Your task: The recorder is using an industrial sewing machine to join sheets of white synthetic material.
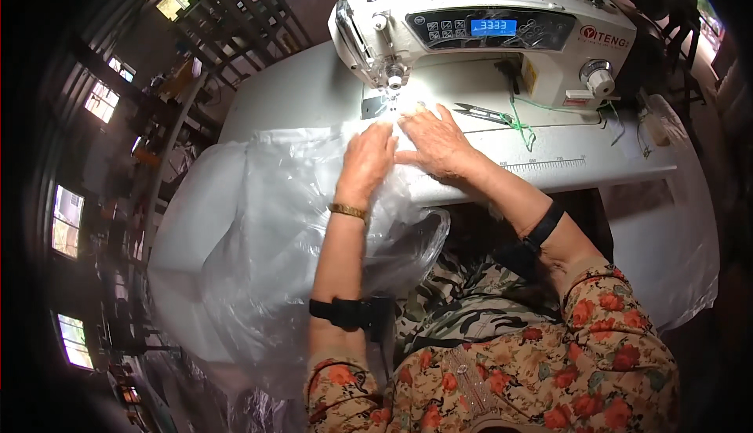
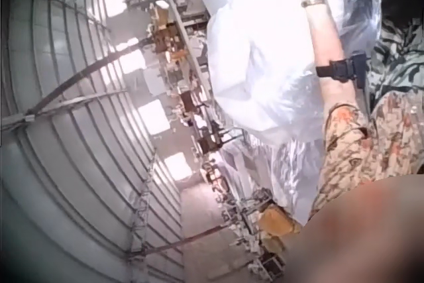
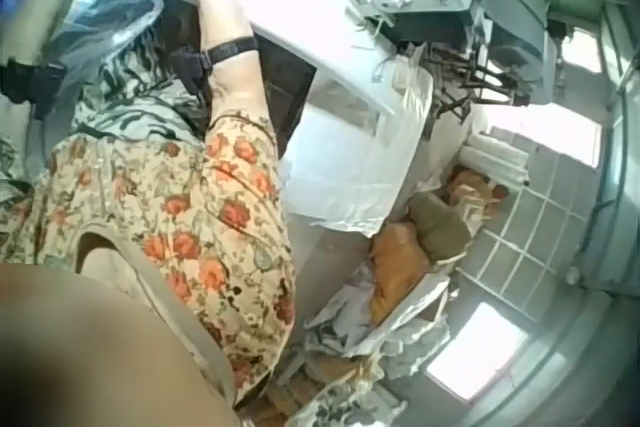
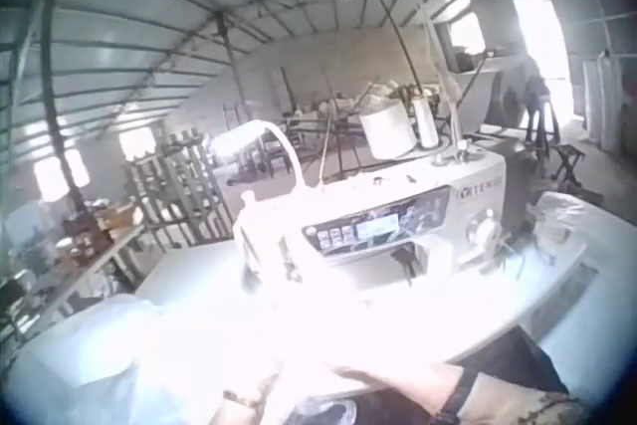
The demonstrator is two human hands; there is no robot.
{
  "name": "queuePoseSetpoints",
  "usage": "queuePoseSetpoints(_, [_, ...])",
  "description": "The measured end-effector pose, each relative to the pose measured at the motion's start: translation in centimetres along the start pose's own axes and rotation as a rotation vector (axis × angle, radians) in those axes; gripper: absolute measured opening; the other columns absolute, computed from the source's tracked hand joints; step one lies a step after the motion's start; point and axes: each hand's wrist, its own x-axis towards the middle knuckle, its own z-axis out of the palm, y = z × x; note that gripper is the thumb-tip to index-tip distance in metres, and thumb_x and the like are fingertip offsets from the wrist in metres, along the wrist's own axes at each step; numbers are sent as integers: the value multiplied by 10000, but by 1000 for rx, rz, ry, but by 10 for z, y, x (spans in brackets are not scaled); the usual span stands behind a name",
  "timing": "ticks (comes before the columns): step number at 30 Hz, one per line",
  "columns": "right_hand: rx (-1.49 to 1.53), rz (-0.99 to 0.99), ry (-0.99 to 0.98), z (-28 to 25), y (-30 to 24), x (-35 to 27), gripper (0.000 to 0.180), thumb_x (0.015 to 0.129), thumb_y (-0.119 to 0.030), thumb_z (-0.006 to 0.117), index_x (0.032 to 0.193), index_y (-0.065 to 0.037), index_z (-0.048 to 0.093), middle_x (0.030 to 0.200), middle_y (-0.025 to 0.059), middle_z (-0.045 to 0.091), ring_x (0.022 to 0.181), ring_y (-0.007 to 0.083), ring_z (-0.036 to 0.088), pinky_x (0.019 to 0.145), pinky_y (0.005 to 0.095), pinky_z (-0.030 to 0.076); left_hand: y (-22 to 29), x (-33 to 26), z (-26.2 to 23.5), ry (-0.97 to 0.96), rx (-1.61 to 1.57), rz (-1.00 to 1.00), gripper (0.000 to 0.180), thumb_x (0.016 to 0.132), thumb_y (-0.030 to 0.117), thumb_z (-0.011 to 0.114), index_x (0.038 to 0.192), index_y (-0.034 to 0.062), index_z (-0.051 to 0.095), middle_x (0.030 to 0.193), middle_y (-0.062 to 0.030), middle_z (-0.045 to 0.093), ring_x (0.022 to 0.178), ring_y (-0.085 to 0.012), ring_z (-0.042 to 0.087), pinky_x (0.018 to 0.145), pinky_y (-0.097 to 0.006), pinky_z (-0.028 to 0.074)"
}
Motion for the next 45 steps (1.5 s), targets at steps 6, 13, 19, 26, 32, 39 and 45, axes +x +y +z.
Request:
queuePoseSetpoints(6, [38,-208,209,-1,6,0,363,834,-345,694,1030,-53,605,1033,131,650,1119,277,549,990,465,368,9,-6,21,236,-128,-18,251,896,205,643,1065,21,616,1024,-183,643,935,-384,617,812,-432,493])
queuePoseSetpoints(13, [125,-241,213,1,7,-3,235,801,-201,710,972,-57,637,998,83,628,1012,268,573,868,403,436,9,0,26,395,-48,134,190,815,76,674,981,15,604,986,-142,601,920,-362,579,805,-448,471])
queuePoseSetpoints(19, [-65,-140,302,11,8,0,245,841,-248,675,998,-62,650,998,85,636,1035,253,567,908,407,407,-1,8,36,337,10,135,129,831,124,669,901,35,609,954,-139,597,900,-346,590,790,-443,477])
queuePoseSetpoints(26, [32,-56,286,11,9,8,292,881,-354,573,892,-100,716,1009,100,670,1077,258,574,967,515,388,-17,20,47,347,-47,166,166,819,71,647,761,13,503,834,-168,527,795,-378,528,709,-460,447])
queuePoseSetpoints(32, [104,-286,633,-16,13,-56,317,851,-224,667,1122,-66,621,1221,114,598,1215,273,514,1065,468,351,-31,20,48,265,122,139,140,885,139,617,982,39,609,1044,-143,597,976,-344,589,807,-420,500])
queuePoseSetpoints(39, [-244,408,1019,-84,153,-302,325,856,-108,660,1157,-25,567,1159,156,598,1081,333,558,954,430,434,-48,24,55,217,181,104,209,934,191,586,1101,71,623,1125,-118,600,1031,-325,596,834,-413,507])
queuePoseSetpoints(45, [-568,1098,-72,-80,181,-452,887,768,-430,779,1421,19,379,1502,247,310,1400,449,260,1112,544,287,-51,23,53,201,177,99,228,948,201,574,1126,67,619,1155,-120,602,1041,-329,596,844,-412,504])
